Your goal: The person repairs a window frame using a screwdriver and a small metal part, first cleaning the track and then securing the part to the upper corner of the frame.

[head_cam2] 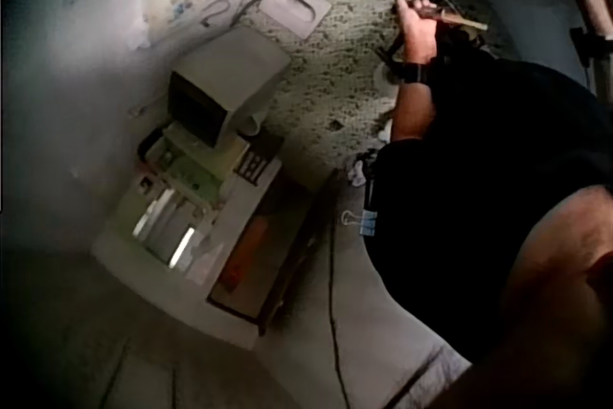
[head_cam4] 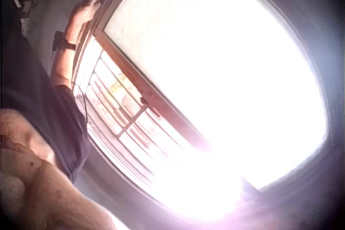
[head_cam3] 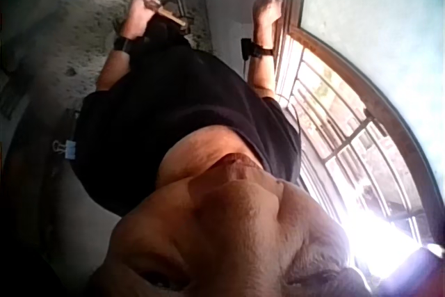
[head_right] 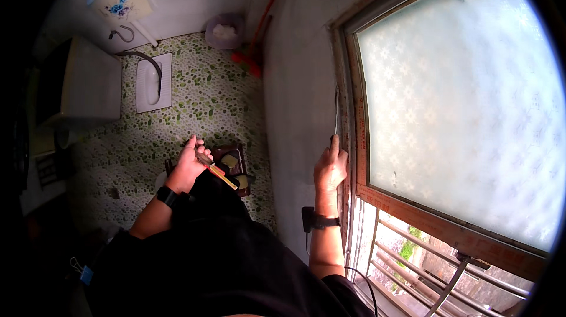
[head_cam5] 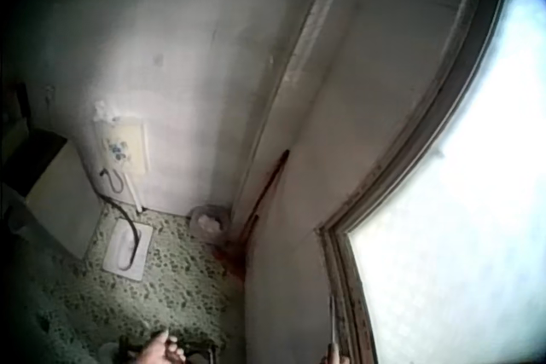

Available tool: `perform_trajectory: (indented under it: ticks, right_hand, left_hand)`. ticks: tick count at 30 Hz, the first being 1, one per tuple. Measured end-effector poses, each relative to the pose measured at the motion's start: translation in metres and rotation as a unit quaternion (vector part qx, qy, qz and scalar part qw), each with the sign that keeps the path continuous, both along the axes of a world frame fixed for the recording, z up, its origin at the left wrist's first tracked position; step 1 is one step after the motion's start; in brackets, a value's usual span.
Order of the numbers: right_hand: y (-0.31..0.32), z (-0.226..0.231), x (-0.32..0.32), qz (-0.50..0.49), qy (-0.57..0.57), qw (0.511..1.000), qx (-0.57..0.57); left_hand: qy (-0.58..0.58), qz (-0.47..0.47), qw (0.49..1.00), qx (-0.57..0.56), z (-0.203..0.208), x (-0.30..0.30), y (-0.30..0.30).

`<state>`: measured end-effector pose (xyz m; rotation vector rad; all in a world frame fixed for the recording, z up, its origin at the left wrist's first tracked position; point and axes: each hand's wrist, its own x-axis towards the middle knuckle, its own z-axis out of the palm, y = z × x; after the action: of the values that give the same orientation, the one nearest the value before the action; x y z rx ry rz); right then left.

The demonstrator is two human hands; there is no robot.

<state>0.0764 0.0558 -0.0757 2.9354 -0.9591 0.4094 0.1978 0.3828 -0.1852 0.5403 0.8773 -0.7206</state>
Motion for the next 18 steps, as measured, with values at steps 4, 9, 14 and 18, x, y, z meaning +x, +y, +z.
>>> perform_trajectory:
  ticks: [4,9,14,18]
  right_hand:
    - [-0.001,-0.010,0.032,-0.004,-0.008,0.999,0.053]
    - [-0.015,-0.004,0.098,-0.003,-0.035,0.994,0.101]
    - [-0.025,-0.002,0.116,0.032,-0.072,0.992,0.101]
    - [-0.023,-0.008,0.098,0.028,-0.078,0.991,0.106]
  left_hand:
    - [0.005,-0.017,1.000,-0.001,0.003,0.001,-0.003]
    - [0.011,-0.023,1.000,0.001,0.008,0.006,-0.003]
    - [0.020,-0.009,1.000,0.016,0.015,0.008,-0.006]
    - [0.013,0.002,1.000,0.012,0.009,0.008,-0.003]
